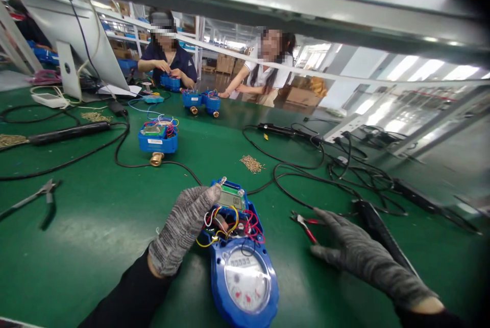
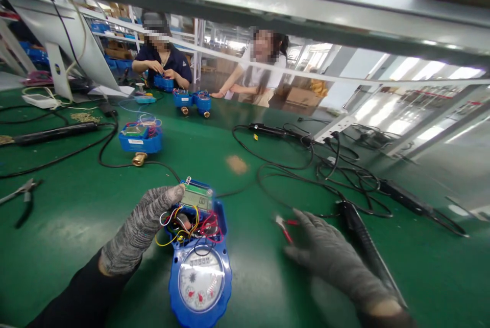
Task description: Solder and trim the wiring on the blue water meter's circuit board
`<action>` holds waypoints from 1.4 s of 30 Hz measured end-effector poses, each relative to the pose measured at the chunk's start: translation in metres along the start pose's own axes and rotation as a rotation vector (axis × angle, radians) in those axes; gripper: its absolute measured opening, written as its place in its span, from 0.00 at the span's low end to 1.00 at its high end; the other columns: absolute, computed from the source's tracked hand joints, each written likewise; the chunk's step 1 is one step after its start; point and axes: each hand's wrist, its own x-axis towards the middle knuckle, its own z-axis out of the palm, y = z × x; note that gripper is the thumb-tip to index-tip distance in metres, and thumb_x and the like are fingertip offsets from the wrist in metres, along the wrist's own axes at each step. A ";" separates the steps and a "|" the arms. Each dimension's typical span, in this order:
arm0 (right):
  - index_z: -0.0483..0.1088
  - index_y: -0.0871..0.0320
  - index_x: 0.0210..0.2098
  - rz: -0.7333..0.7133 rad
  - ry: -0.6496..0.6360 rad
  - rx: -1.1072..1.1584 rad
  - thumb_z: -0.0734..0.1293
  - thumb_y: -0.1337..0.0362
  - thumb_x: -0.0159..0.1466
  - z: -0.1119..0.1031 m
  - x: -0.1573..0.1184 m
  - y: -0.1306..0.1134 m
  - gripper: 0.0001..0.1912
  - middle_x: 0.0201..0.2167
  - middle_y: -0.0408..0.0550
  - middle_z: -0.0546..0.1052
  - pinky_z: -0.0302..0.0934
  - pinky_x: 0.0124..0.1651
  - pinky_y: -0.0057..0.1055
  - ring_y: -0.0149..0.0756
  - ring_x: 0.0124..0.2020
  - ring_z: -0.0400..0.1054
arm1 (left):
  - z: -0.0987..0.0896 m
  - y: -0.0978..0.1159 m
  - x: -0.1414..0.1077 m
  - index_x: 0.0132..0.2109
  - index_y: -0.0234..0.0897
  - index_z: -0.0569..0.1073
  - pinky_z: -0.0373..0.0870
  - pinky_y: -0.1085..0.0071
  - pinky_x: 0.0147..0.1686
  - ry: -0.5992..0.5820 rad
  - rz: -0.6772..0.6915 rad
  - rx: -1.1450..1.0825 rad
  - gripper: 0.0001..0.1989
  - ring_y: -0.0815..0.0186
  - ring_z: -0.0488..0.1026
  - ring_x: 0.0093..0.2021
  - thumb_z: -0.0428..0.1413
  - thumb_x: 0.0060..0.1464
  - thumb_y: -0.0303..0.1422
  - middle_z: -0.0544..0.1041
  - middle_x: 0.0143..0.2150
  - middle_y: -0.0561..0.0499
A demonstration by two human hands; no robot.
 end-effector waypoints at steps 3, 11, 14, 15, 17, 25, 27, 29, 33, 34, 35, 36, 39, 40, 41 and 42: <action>0.64 0.60 0.63 0.056 -0.148 0.014 0.72 0.50 0.50 0.006 -0.006 0.033 0.45 0.61 0.62 0.67 0.59 0.62 0.52 0.59 0.61 0.63 | 0.002 0.002 -0.001 0.36 0.32 0.81 0.72 0.71 0.28 0.028 -0.018 -0.025 0.18 0.63 0.77 0.24 0.59 0.57 0.45 0.81 0.26 0.47; 0.77 0.54 0.46 -0.034 -0.030 0.112 0.71 0.54 0.52 -0.007 -0.016 0.002 0.23 0.43 0.56 0.79 0.72 0.47 0.46 0.53 0.42 0.76 | 0.001 -0.002 -0.003 0.35 0.33 0.81 0.74 0.70 0.29 0.094 -0.054 -0.055 0.17 0.62 0.78 0.26 0.62 0.54 0.45 0.81 0.26 0.47; 0.75 0.50 0.46 -0.086 0.154 0.285 0.73 0.53 0.53 -0.016 -0.017 -0.010 0.22 0.42 0.56 0.78 0.74 0.42 0.43 0.52 0.41 0.76 | 0.000 -0.010 -0.003 0.39 0.37 0.80 0.77 0.68 0.36 0.212 -0.054 -0.140 0.14 0.57 0.81 0.36 0.69 0.46 0.40 0.83 0.36 0.47; 0.74 0.49 0.48 -0.106 0.213 0.318 0.74 0.53 0.54 -0.020 -0.018 -0.013 0.22 0.43 0.55 0.78 0.74 0.41 0.42 0.52 0.42 0.76 | 0.000 -0.013 -0.002 0.39 0.38 0.80 0.77 0.68 0.38 0.248 -0.057 -0.157 0.16 0.57 0.81 0.39 0.70 0.43 0.38 0.83 0.39 0.47; 0.70 0.49 0.53 -0.133 0.310 0.341 0.73 0.54 0.57 -0.028 -0.019 -0.018 0.25 0.46 0.55 0.77 0.75 0.42 0.40 0.51 0.45 0.75 | 0.002 -0.018 0.001 0.42 0.38 0.78 0.77 0.68 0.40 0.302 -0.074 -0.189 0.20 0.56 0.81 0.41 0.72 0.40 0.37 0.83 0.42 0.47; 0.62 0.54 0.60 -0.260 0.423 0.503 0.72 0.59 0.60 0.002 -0.019 -0.038 0.31 0.49 0.55 0.77 0.73 0.50 0.38 0.46 0.48 0.75 | 0.016 -0.025 0.006 0.60 0.40 0.65 0.76 0.69 0.36 0.205 0.017 -0.222 0.36 0.58 0.80 0.38 0.69 0.46 0.41 0.81 0.36 0.50; 0.59 0.53 0.63 -0.291 0.417 0.559 0.71 0.62 0.61 0.022 -0.016 -0.040 0.33 0.51 0.55 0.76 0.72 0.51 0.39 0.44 0.48 0.75 | 0.015 -0.025 0.005 0.65 0.42 0.62 0.76 0.68 0.34 0.174 0.022 -0.241 0.42 0.57 0.80 0.36 0.69 0.46 0.42 0.80 0.33 0.51; 0.59 0.53 0.63 -0.283 0.397 0.646 0.69 0.66 0.62 0.036 -0.012 -0.044 0.31 0.53 0.57 0.76 0.72 0.51 0.38 0.45 0.50 0.74 | 0.012 -0.024 0.004 0.64 0.41 0.65 0.76 0.66 0.35 0.123 0.004 -0.279 0.40 0.54 0.80 0.37 0.68 0.46 0.44 0.81 0.32 0.50; 0.66 0.51 0.59 -0.240 0.354 0.878 0.65 0.69 0.65 0.036 -0.003 -0.061 0.23 0.54 0.55 0.75 0.71 0.50 0.35 0.43 0.52 0.73 | 0.007 -0.022 0.005 0.54 0.39 0.76 0.76 0.60 0.45 0.013 -0.084 -0.350 0.29 0.49 0.79 0.46 0.69 0.45 0.42 0.82 0.44 0.43; 0.66 0.51 0.59 -0.256 0.369 0.894 0.65 0.69 0.65 0.030 -0.003 -0.068 0.23 0.52 0.54 0.76 0.71 0.50 0.34 0.42 0.50 0.74 | 0.007 -0.022 0.005 0.52 0.40 0.77 0.76 0.58 0.46 -0.017 -0.094 -0.374 0.28 0.47 0.79 0.48 0.70 0.44 0.41 0.82 0.46 0.42; 0.66 0.50 0.58 -0.282 0.379 0.884 0.65 0.69 0.65 0.021 -0.003 -0.077 0.23 0.51 0.53 0.77 0.72 0.48 0.33 0.41 0.48 0.75 | 0.007 -0.022 0.005 0.51 0.40 0.77 0.76 0.57 0.47 -0.046 -0.097 -0.398 0.27 0.46 0.78 0.49 0.71 0.43 0.40 0.82 0.47 0.41; 0.66 0.49 0.58 -0.319 0.383 0.853 0.66 0.69 0.64 0.012 -0.005 -0.088 0.23 0.49 0.52 0.78 0.73 0.45 0.31 0.40 0.45 0.77 | 0.007 -0.022 0.005 0.50 0.41 0.78 0.76 0.56 0.47 -0.067 -0.095 -0.422 0.26 0.45 0.78 0.49 0.71 0.42 0.39 0.82 0.48 0.41; 0.64 0.49 0.59 -0.456 0.536 0.749 0.64 0.72 0.63 -0.011 -0.014 -0.130 0.25 0.45 0.50 0.78 0.74 0.41 0.28 0.37 0.40 0.77 | 0.009 -0.023 0.005 0.49 0.43 0.78 0.76 0.55 0.46 -0.085 -0.095 -0.459 0.25 0.46 0.79 0.48 0.72 0.42 0.37 0.82 0.47 0.42; 0.64 0.49 0.58 -0.480 0.627 0.681 0.63 0.72 0.62 -0.015 -0.018 -0.146 0.25 0.43 0.50 0.78 0.74 0.39 0.28 0.38 0.39 0.77 | 0.009 -0.023 0.005 0.50 0.43 0.77 0.76 0.55 0.46 -0.087 -0.096 -0.464 0.25 0.46 0.79 0.47 0.71 0.43 0.37 0.82 0.47 0.42; 0.65 0.48 0.57 -0.507 0.712 0.593 0.63 0.71 0.62 -0.017 -0.021 -0.162 0.25 0.42 0.49 0.77 0.74 0.39 0.31 0.39 0.39 0.76 | 0.010 -0.024 0.005 0.50 0.43 0.77 0.77 0.55 0.46 -0.088 -0.096 -0.464 0.25 0.47 0.79 0.47 0.71 0.44 0.37 0.82 0.47 0.42; 0.66 0.46 0.56 -0.524 0.792 0.491 0.64 0.71 0.61 -0.017 -0.024 -0.176 0.24 0.43 0.49 0.78 0.75 0.42 0.36 0.42 0.41 0.76 | 0.010 -0.024 0.005 0.51 0.43 0.77 0.76 0.55 0.47 -0.089 -0.094 -0.460 0.25 0.47 0.79 0.47 0.70 0.44 0.37 0.82 0.47 0.42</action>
